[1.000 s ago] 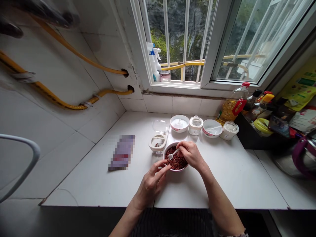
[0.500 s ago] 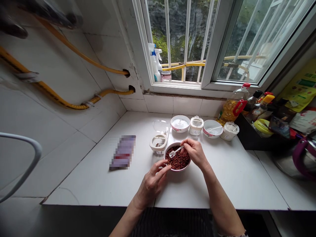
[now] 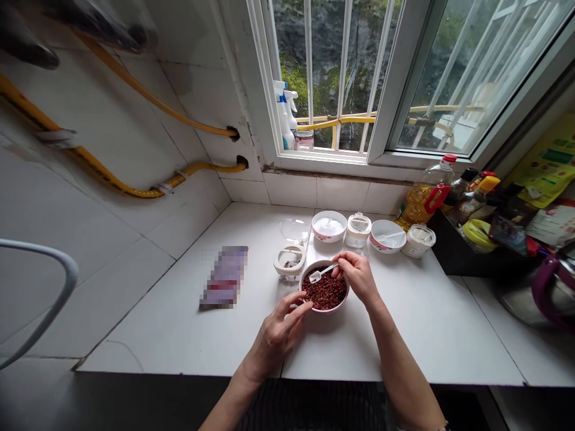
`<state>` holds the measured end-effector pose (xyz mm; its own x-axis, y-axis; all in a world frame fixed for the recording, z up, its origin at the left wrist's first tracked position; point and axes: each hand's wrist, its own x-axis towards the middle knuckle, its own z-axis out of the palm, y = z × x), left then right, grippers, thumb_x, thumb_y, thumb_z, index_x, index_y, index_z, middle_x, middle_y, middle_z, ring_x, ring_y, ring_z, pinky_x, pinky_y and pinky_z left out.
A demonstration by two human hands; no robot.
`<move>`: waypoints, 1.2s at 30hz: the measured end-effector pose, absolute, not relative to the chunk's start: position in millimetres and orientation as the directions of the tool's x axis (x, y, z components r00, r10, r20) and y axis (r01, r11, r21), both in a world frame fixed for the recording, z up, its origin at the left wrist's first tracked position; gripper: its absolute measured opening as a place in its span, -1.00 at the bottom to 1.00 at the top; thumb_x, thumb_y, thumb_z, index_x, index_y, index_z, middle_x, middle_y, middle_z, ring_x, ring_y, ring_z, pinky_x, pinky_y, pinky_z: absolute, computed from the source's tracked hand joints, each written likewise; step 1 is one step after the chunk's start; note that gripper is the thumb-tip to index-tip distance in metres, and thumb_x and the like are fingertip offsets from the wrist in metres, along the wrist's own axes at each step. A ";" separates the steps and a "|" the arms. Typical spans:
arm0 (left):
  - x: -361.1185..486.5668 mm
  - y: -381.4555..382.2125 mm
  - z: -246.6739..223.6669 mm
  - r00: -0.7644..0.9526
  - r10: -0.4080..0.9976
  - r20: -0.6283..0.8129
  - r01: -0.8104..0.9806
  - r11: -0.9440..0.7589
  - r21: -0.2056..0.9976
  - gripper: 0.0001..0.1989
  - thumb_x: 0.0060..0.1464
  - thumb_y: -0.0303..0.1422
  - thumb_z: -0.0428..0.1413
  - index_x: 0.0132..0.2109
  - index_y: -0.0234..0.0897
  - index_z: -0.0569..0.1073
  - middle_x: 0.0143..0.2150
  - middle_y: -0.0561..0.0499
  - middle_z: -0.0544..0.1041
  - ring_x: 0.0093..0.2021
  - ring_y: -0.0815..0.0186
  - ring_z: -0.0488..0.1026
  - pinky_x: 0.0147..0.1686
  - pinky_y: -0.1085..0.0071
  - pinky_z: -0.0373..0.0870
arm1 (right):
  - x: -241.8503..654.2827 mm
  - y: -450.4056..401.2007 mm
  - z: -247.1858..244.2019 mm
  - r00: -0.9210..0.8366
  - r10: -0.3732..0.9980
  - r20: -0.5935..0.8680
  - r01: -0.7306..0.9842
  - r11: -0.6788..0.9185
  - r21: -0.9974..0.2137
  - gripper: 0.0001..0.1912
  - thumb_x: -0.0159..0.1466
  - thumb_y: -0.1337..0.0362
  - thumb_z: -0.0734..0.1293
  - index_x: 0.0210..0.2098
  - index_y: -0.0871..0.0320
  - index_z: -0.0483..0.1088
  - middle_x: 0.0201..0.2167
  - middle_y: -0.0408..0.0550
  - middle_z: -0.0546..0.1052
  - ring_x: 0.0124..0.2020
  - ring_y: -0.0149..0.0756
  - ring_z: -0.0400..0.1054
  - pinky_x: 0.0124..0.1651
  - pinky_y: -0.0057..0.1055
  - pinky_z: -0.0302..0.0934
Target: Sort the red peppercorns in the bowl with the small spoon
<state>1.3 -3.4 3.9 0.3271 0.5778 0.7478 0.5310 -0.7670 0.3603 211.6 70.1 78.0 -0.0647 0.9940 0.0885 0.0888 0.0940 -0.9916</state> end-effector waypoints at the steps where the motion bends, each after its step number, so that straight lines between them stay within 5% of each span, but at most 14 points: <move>1: 1.3 -3.5 3.8 0.327 0.577 0.748 0.529 -0.768 0.361 -0.57 0.18 -0.67 -0.06 0.12 -0.26 0.40 0.05 -0.19 0.43 -0.10 0.29 0.51 -0.17 0.40 0.62 | 210.1 70.4 78.5 -0.052 0.994 0.100 0.085 0.104 -0.991 -0.75 0.16 0.11 0.36 -0.38 0.20 0.48 -0.64 -0.12 0.52 -0.58 -0.35 0.37 -0.42 -0.38 0.29; 10: 0.6 -3.0 2.4 0.332 0.578 0.746 0.513 -0.774 0.371 -0.56 0.21 -0.65 -0.05 0.17 -0.24 0.37 0.08 -0.20 0.42 -0.07 0.27 0.52 -0.16 0.38 0.63 | 179.6 64.1 78.9 0.041 0.927 0.372 0.229 0.354 -0.907 -0.77 0.35 0.15 0.25 -0.19 0.14 0.47 -0.43 -0.03 0.62 -0.42 -0.26 0.47 -0.27 -0.30 0.38; 14: 0.6 -2.8 1.9 0.329 0.575 0.749 0.513 -0.775 0.369 -0.54 0.19 -0.67 -0.06 0.17 -0.24 0.35 0.08 -0.20 0.42 -0.06 0.27 0.52 -0.15 0.37 0.63 | 170.3 61.2 75.6 -0.164 0.787 0.595 0.484 0.590 -0.646 -0.78 0.38 0.34 0.18 -0.16 0.10 0.47 -0.35 -0.03 0.64 -0.33 -0.23 0.49 -0.05 -0.18 0.32; 18: 0.3 -2.8 1.8 0.332 0.581 0.743 0.518 -0.770 0.371 -0.53 0.21 -0.65 -0.06 0.20 -0.21 0.35 0.09 -0.20 0.42 -0.06 0.26 0.53 -0.17 0.37 0.63 | 171.9 60.4 76.0 -0.313 0.683 0.660 0.533 0.701 -0.473 -0.74 0.34 0.44 0.16 -0.15 0.10 0.45 -0.35 -0.06 0.65 -0.37 -0.25 0.48 0.04 -0.11 0.24; 23: 0.1 -3.0 2.2 0.333 0.584 0.740 0.531 -0.765 0.364 -0.56 0.23 -0.63 -0.06 0.18 -0.21 0.37 0.08 -0.19 0.43 -0.06 0.27 0.53 -0.17 0.38 0.63 | 191.3 56.0 82.2 -0.085 0.819 0.568 0.462 0.538 -0.705 -0.81 0.36 0.33 0.21 -0.22 0.10 0.47 -0.45 -0.07 0.61 -0.34 -0.20 0.49 -0.10 -0.21 0.33; 26: 0.0 -3.2 2.4 0.332 0.585 0.740 0.536 -0.762 0.362 -0.58 0.24 -0.62 -0.06 0.16 -0.22 0.38 0.07 -0.18 0.43 -0.09 0.29 0.53 -0.18 0.39 0.63 | 204.3 55.1 84.8 -0.098 0.894 0.437 0.389 0.438 -0.810 -0.83 0.32 0.30 0.23 -0.32 0.12 0.46 -0.57 -0.13 0.53 -0.48 -0.26 0.43 -0.29 -0.32 0.33; 36: 0.3 -3.0 3.1 0.338 0.575 0.745 0.501 -0.780 0.375 -0.55 0.20 -0.67 -0.03 0.18 -0.25 0.36 0.10 -0.19 0.39 -0.04 0.29 0.50 -0.13 0.40 0.62 | 196.2 56.5 82.5 -0.208 0.931 0.300 0.377 0.359 -0.854 -0.81 0.23 0.33 0.21 -0.44 0.10 0.43 -0.61 -0.17 0.47 -0.53 -0.32 0.35 -0.36 -0.37 0.26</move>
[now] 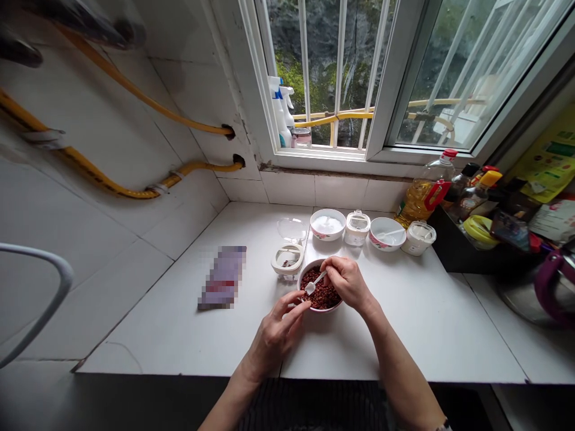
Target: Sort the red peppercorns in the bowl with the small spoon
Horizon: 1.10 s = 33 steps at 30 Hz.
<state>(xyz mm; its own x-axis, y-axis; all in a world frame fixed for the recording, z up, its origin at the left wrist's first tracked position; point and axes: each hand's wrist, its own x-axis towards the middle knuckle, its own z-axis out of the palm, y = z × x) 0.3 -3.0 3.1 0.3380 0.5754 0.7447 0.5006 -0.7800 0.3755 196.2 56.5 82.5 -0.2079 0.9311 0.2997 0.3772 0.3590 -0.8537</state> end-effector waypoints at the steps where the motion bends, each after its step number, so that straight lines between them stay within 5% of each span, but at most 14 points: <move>1: 0.3 -3.1 3.0 0.338 0.578 0.743 0.503 -0.778 0.376 -0.55 0.21 -0.67 -0.03 0.17 -0.24 0.36 0.10 -0.19 0.39 -0.05 0.29 0.50 -0.13 0.40 0.62 | 196.7 56.7 82.7 -0.195 0.945 0.261 0.346 0.315 -0.884 -0.82 0.23 0.30 0.21 -0.44 0.10 0.42 -0.63 -0.18 0.46 -0.55 -0.32 0.34 -0.39 -0.38 0.25; 6: 0.7 -3.4 2.7 0.334 0.580 0.743 0.520 -0.771 0.368 -0.57 0.20 -0.66 -0.04 0.15 -0.25 0.38 0.08 -0.19 0.41 -0.07 0.29 0.50 -0.14 0.41 0.62 | 202.5 59.0 82.8 -0.136 0.981 0.135 0.239 0.165 -0.957 -0.84 0.20 0.23 0.24 -0.40 0.14 0.42 -0.66 -0.17 0.46 -0.59 -0.33 0.32 -0.44 -0.41 0.23; 15: 1.3 -2.9 2.9 0.335 0.568 0.752 0.503 -0.783 0.367 -0.56 0.20 -0.68 -0.05 0.15 -0.28 0.37 0.10 -0.20 0.39 -0.06 0.30 0.49 -0.13 0.41 0.62 | 194.8 57.8 79.7 -0.207 0.944 0.256 0.353 0.317 -0.880 -0.82 0.25 0.31 0.21 -0.44 0.11 0.41 -0.62 -0.18 0.46 -0.55 -0.35 0.33 -0.37 -0.40 0.23; 33: 1.4 -3.1 2.0 0.334 0.566 0.754 0.503 -0.783 0.366 -0.59 0.21 -0.67 -0.03 0.14 -0.30 0.38 0.11 -0.22 0.37 -0.06 0.30 0.49 -0.14 0.41 0.62 | 196.8 57.9 79.2 -0.213 0.971 0.105 0.210 0.150 -0.966 -0.84 0.21 0.22 0.24 -0.41 0.12 0.41 -0.63 -0.19 0.46 -0.57 -0.35 0.32 -0.39 -0.40 0.23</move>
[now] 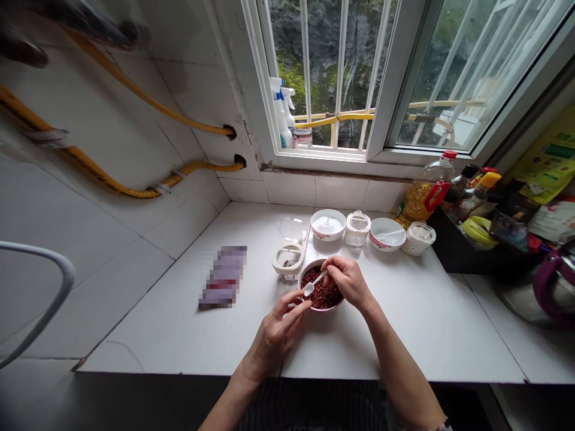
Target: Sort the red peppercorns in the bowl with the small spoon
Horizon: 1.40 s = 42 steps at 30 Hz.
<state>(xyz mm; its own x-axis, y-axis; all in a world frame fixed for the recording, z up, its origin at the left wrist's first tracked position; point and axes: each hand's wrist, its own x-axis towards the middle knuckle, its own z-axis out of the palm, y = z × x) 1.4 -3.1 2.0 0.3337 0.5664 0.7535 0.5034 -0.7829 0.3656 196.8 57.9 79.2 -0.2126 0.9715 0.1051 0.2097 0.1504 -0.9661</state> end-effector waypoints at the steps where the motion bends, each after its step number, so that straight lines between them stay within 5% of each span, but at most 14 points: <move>1: 1.2 -3.1 1.6 0.334 0.567 0.753 0.504 -0.782 0.365 -0.58 0.21 -0.68 -0.03 0.14 -0.30 0.38 0.11 -0.22 0.37 -0.06 0.30 0.49 -0.13 0.41 0.62 | 196.8 58.1 79.0 -0.209 0.973 0.100 0.208 0.144 -0.967 -0.84 0.21 0.22 0.24 -0.41 0.12 0.41 -0.63 -0.19 0.46 -0.57 -0.35 0.32 -0.40 -0.40 0.23; 9: 0.8 -2.5 0.5 0.328 0.559 0.761 0.494 -0.789 0.366 -0.56 0.20 -0.69 -0.04 0.16 -0.29 0.37 0.13 -0.22 0.36 -0.02 0.29 0.50 -0.11 0.40 0.62 | 192.3 56.0 79.3 -0.210 0.961 0.180 0.302 0.239 -0.923 -0.83 0.22 0.29 0.21 -0.43 0.11 0.42 -0.63 -0.19 0.46 -0.56 -0.35 0.33 -0.35 -0.39 0.24; 21: 1.3 -3.5 0.7 0.320 0.575 0.753 0.487 -0.782 0.389 -0.57 0.20 -0.68 -0.04 0.15 -0.27 0.38 0.13 -0.21 0.34 -0.02 0.29 0.51 -0.12 0.40 0.63 | 196.3 57.6 81.4 -0.157 0.987 0.038 0.150 0.062 -0.987 -0.81 0.18 0.16 0.27 -0.39 0.14 0.43 -0.63 -0.17 0.48 -0.58 -0.35 0.31 -0.40 -0.39 0.24; 42: 1.4 -3.1 0.9 0.322 0.572 0.754 0.504 -0.778 0.375 -0.56 0.18 -0.68 -0.05 0.14 -0.27 0.39 0.07 -0.19 0.37 -0.08 0.30 0.51 -0.16 0.41 0.63 | 186.5 69.0 86.7 0.020 0.989 0.144 0.048 0.142 -0.989 -0.75 0.21 0.09 0.32 -0.32 0.16 0.43 -0.57 -0.09 0.55 -0.53 -0.31 0.39 -0.34 -0.33 0.34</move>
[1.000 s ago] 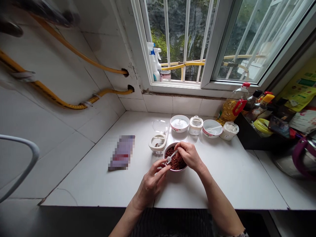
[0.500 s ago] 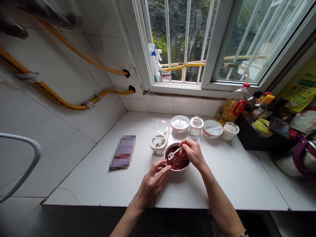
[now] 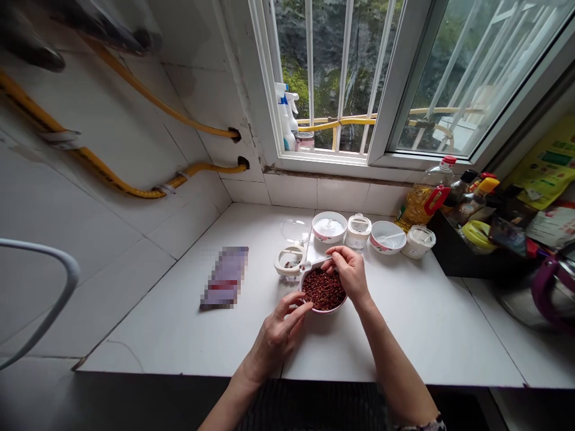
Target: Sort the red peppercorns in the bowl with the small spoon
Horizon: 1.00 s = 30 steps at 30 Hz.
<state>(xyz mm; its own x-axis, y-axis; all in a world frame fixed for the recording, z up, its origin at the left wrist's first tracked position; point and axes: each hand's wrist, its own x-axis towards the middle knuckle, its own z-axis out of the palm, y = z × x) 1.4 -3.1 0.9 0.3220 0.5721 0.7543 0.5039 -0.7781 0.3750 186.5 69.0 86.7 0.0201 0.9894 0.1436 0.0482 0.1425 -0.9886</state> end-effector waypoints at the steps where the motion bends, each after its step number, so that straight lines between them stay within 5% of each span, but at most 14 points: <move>1: 1.4 -3.0 1.0 0.323 0.569 0.756 0.502 -0.780 0.374 -0.55 0.17 -0.69 -0.05 0.14 -0.28 0.38 0.08 -0.20 0.37 -0.07 0.30 0.51 -0.15 0.41 0.63 | 181.5 68.1 87.4 0.031 0.981 0.190 0.071 0.187 -0.980 -0.75 0.24 0.09 0.30 -0.29 0.16 0.43 -0.53 -0.07 0.56 -0.49 -0.29 0.42 -0.31 -0.31 0.35; 4: 1.3 -2.7 1.4 0.328 0.566 0.756 0.500 -0.783 0.370 -0.55 0.16 -0.69 -0.04 0.14 -0.30 0.38 0.08 -0.21 0.37 -0.07 0.30 0.51 -0.14 0.41 0.62 | 166.1 63.9 87.5 0.021 0.923 0.384 0.254 0.367 -0.895 -0.78 0.35 0.17 0.20 -0.20 0.13 0.42 -0.41 -0.01 0.61 -0.35 -0.21 0.49 -0.14 -0.21 0.36; 7: 1.2 -2.5 2.0 0.321 0.567 0.759 0.504 -0.781 0.370 -0.54 0.17 -0.69 -0.06 0.15 -0.28 0.38 0.08 -0.21 0.39 -0.08 0.29 0.52 -0.15 0.41 0.63 | 157.0 60.7 85.7 -0.170 0.820 0.546 0.481 0.553 -0.680 -0.80 0.36 0.32 0.17 -0.20 0.09 0.43 -0.36 -0.02 0.64 -0.31 -0.19 0.50 0.10 -0.08 0.23; 10: 1.2 -2.7 2.4 0.316 0.569 0.759 0.506 -0.778 0.372 -0.53 0.17 -0.69 -0.06 0.16 -0.26 0.38 0.08 -0.20 0.40 -0.08 0.28 0.53 -0.16 0.41 0.63 | 159.9 59.5 85.3 -0.275 0.749 0.602 0.528 0.641 -0.556 -0.77 0.34 0.39 0.16 -0.20 0.08 0.43 -0.37 -0.05 0.64 -0.35 -0.21 0.49 0.14 -0.06 0.17; 16: 0.4 -3.6 2.1 0.331 0.584 0.741 0.511 -0.771 0.379 -0.53 0.21 -0.65 -0.05 0.19 -0.21 0.36 0.08 -0.19 0.40 -0.07 0.28 0.53 -0.17 0.38 0.64 | 189.9 56.0 85.3 -0.072 0.867 0.493 0.485 0.462 -0.743 -0.82 0.35 0.31 0.20 -0.28 0.08 0.45 -0.50 -0.07 0.56 -0.27 -0.13 0.44 -0.07 -0.20 0.28; 23: -0.6 -4.0 2.6 0.334 0.585 0.739 0.508 -0.772 0.382 -0.55 0.21 -0.66 -0.04 0.18 -0.23 0.36 0.08 -0.19 0.38 -0.02 0.27 0.51 -0.13 0.38 0.63 | 194.6 55.9 76.2 -0.201 0.910 0.364 0.507 0.414 -0.756 -0.78 0.28 0.35 0.21 -0.40 0.06 0.46 -0.54 -0.08 0.54 -0.26 -0.13 0.41 -0.08 -0.22 0.26; 30: -1.5 -4.6 1.3 0.331 0.596 0.731 0.512 -0.765 0.391 -0.55 0.25 -0.62 -0.05 0.21 -0.20 0.36 0.10 -0.19 0.41 -0.06 0.28 0.54 -0.13 0.36 0.63 | 191.5 54.0 81.4 -0.225 0.940 0.257 0.384 0.328 -0.863 -0.77 0.28 0.36 0.21 -0.45 0.08 0.43 -0.62 -0.17 0.50 -0.48 -0.27 0.38 -0.21 -0.31 0.27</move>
